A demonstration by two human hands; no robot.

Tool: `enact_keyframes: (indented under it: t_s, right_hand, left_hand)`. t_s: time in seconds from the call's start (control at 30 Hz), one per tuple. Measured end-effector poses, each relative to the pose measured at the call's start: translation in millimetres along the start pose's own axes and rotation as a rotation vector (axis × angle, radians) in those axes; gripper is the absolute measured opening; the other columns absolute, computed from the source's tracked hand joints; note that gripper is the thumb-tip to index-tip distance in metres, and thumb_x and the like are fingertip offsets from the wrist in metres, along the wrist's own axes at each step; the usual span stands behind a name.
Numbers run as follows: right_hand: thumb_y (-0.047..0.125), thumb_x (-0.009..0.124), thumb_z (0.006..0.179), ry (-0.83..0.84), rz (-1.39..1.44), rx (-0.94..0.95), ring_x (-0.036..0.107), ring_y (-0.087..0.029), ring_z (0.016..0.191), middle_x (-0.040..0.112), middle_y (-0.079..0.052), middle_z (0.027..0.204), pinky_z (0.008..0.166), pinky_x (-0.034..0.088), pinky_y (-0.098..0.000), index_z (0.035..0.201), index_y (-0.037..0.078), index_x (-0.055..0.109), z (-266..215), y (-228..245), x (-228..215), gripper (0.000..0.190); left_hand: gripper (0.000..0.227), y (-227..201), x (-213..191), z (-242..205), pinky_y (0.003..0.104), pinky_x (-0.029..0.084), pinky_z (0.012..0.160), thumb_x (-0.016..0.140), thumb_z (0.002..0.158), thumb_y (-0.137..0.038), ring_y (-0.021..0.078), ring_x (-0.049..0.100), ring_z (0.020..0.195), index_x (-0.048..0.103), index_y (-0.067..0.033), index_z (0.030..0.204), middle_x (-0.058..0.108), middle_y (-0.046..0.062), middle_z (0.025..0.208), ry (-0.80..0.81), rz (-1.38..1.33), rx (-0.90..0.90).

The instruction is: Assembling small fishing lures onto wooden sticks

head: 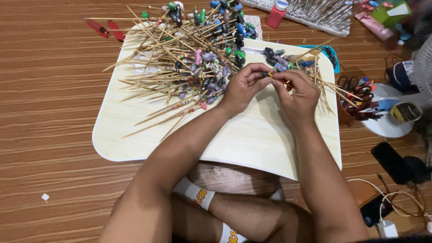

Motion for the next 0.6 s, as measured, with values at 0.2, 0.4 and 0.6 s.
enact_keyframes:
  t_s: [0.2, 0.4, 0.6]
  right_hand:
    - [-0.009, 0.085, 0.087, 0.105, -0.023, 0.056, 0.071, -0.026, 0.081, 0.073, -0.017, 0.095, 0.064, 0.056, -0.0320, 0.107, 0.003, 0.082, -1.0, -6.2, -1.7, 0.023]
    - [-0.004, 0.075, 0.097, 0.220, -0.152, -0.008, 0.069, -0.035, 0.082, 0.070, -0.017, 0.097, 0.068, 0.055, -0.0408, 0.102, 0.004, 0.081, 0.4, -12.2, -8.5, 0.011]
    - [0.003, 0.085, 0.091, 0.047, -0.057, 0.112, 0.069, -0.023, 0.077, 0.072, -0.013, 0.091, 0.064, 0.054, -0.0276, 0.103, 0.007, 0.082, -3.0, 3.9, 0.7, 0.013]
  left_hand:
    - [0.030, -10.4, -0.6, -2.0, 0.027, 0.060, 0.094, 0.081, 0.093, -0.013, 0.0117, 0.073, 0.102, 0.069, -0.0088, 0.121, 0.076, 0.012, 0.110, -0.034, 0.033, 0.050]
    - [0.028, -22.3, 10.4, -8.3, 0.029, 0.059, 0.096, 0.077, 0.096, -0.012, 0.0139, 0.073, 0.104, 0.072, -0.0094, 0.123, 0.077, 0.012, 0.113, -0.027, 0.127, 0.027]
    - [0.029, -24.7, 0.9, -5.3, 0.030, 0.060, 0.095, 0.072, 0.102, -0.019, 0.0111, 0.071, 0.100, 0.068, -0.0114, 0.130, 0.076, 0.013, 0.116, -0.030, 0.228, 0.031]
Point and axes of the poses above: each hand's wrist, its own z-axis towards the middle knuckle, its own x-axis out of the palm, y = z × x, the point moved 4 cm from there along z, towards the middle knuckle
